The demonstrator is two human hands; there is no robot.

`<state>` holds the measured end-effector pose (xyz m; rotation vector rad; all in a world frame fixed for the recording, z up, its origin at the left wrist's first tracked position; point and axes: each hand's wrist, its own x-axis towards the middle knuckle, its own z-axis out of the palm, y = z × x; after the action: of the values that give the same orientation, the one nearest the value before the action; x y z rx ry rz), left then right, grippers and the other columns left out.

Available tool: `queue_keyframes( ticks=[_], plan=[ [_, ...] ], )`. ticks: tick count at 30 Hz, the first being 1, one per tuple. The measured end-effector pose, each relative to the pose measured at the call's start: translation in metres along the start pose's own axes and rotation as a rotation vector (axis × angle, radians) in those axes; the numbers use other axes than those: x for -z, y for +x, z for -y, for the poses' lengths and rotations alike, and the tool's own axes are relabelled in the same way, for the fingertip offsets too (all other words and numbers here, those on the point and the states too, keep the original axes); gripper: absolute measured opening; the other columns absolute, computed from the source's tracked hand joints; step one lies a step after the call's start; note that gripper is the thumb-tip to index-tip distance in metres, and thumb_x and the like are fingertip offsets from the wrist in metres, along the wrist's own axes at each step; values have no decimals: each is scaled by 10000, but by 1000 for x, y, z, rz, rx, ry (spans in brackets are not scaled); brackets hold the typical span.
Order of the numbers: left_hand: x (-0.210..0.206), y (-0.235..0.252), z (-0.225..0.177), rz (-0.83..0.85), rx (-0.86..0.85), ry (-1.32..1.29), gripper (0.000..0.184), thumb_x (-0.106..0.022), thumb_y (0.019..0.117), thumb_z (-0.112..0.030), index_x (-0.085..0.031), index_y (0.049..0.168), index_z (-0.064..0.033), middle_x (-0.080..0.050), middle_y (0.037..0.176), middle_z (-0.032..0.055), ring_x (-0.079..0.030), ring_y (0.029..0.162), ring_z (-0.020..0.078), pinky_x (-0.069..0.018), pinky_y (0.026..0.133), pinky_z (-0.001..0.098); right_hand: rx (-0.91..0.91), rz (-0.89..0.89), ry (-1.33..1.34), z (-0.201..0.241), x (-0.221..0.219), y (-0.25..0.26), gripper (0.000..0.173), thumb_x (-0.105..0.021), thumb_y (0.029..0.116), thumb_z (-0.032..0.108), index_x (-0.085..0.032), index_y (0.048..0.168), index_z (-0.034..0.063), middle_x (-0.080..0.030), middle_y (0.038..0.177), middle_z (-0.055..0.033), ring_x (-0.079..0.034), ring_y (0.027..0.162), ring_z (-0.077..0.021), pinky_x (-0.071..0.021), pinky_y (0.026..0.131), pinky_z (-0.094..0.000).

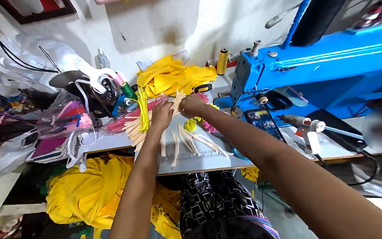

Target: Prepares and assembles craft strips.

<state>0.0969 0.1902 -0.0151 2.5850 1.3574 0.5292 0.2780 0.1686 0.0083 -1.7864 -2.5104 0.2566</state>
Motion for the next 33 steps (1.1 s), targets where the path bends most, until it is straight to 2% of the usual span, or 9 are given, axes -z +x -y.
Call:
queue_keyframes(
  ticks=[7, 9, 12, 16, 21, 24, 27, 29, 33],
  plan=[
    [1, 4, 29, 29, -83, -81, 342, -589, 1011, -63, -636, 1344, -1, -602, 1380, 230, -559, 1315, 378, -422, 1127, 539, 203, -31, -165, 2, 11, 15, 295, -660, 948, 100, -680, 1221, -8, -633, 1293, -229, -539, 1270, -442, -422, 1007, -623],
    [3, 2, 29, 18, -81, -101, 340, -584, 1008, -53, -643, 1339, 0, -604, 1376, 237, -560, 1314, 383, -417, 1134, 535, 237, -115, -164, 5, 40, 8, 268, -619, 967, 93, -675, 1208, -10, -671, 1190, -235, -585, 1201, -441, -427, 988, -622],
    [11, -1, 28, -89, -61, -216, 304, -583, 1028, -138, -653, 1262, 43, -669, 1256, 232, -649, 1190, 347, -484, 1075, 512, 216, -217, -133, 6, 82, -6, 206, -575, 1008, 142, -656, 1129, -4, -688, 1035, -247, -639, 1084, -456, -441, 951, -643],
    [52, -5, 0, -344, 62, -474, 343, -535, 1061, -221, -660, 1225, 54, -698, 1133, 210, -678, 1037, 250, -527, 971, 428, 183, -424, 27, -7, 120, -20, 236, -541, 1020, 150, -670, 1144, -4, -700, 1067, -236, -667, 1063, -444, -478, 926, -656],
    [80, -27, -58, -409, 55, -1176, 511, -511, 1068, -250, -380, 1516, -44, -546, 1435, 94, -572, 1262, 165, -498, 1029, 368, 238, -491, 370, 9, 124, -63, 222, -545, 1039, 152, -659, 1145, -7, -672, 900, -126, -645, 771, -209, -540, 767, -417],
    [88, -63, -94, -610, 51, -1470, 365, -302, 1127, -264, -416, 1439, -113, -664, 1229, -5, -636, 1172, 144, -514, 1023, 390, 310, -502, 491, 43, 79, -118, 184, -592, 1011, 121, -716, 1079, 2, -695, 864, -116, -644, 710, -195, -560, 705, -412],
    [83, -119, -109, -773, 187, -1712, 386, -205, 1135, -304, -573, 1048, -227, -556, 714, -119, -582, 664, 22, -537, 690, 210, 313, -462, 613, 77, 12, -183, 154, -640, 975, 72, -757, 1058, 18, -731, 898, -88, -686, 762, -164, -595, 732, -368],
    [71, -150, -96, -936, 217, -1729, 504, -101, 1127, -377, -529, 917, -212, -453, 592, -120, -409, 454, -1, -380, 444, 143, 249, -397, 737, 90, -26, -215, 208, -591, 1008, 106, -754, 1087, 4, -740, 926, -96, -690, 797, -134, -578, 766, -301],
    [65, -198, -72, -1191, 381, -1575, 617, -26, 1101, -471, -493, 830, -172, -418, 495, -106, -364, 371, 1, -331, 372, 144, 207, -391, 898, 95, -73, -253, 244, -587, 1030, 163, -760, 1035, -10, -733, 835, -82, -641, 699, -51, -527, 687, -188]
  ],
)
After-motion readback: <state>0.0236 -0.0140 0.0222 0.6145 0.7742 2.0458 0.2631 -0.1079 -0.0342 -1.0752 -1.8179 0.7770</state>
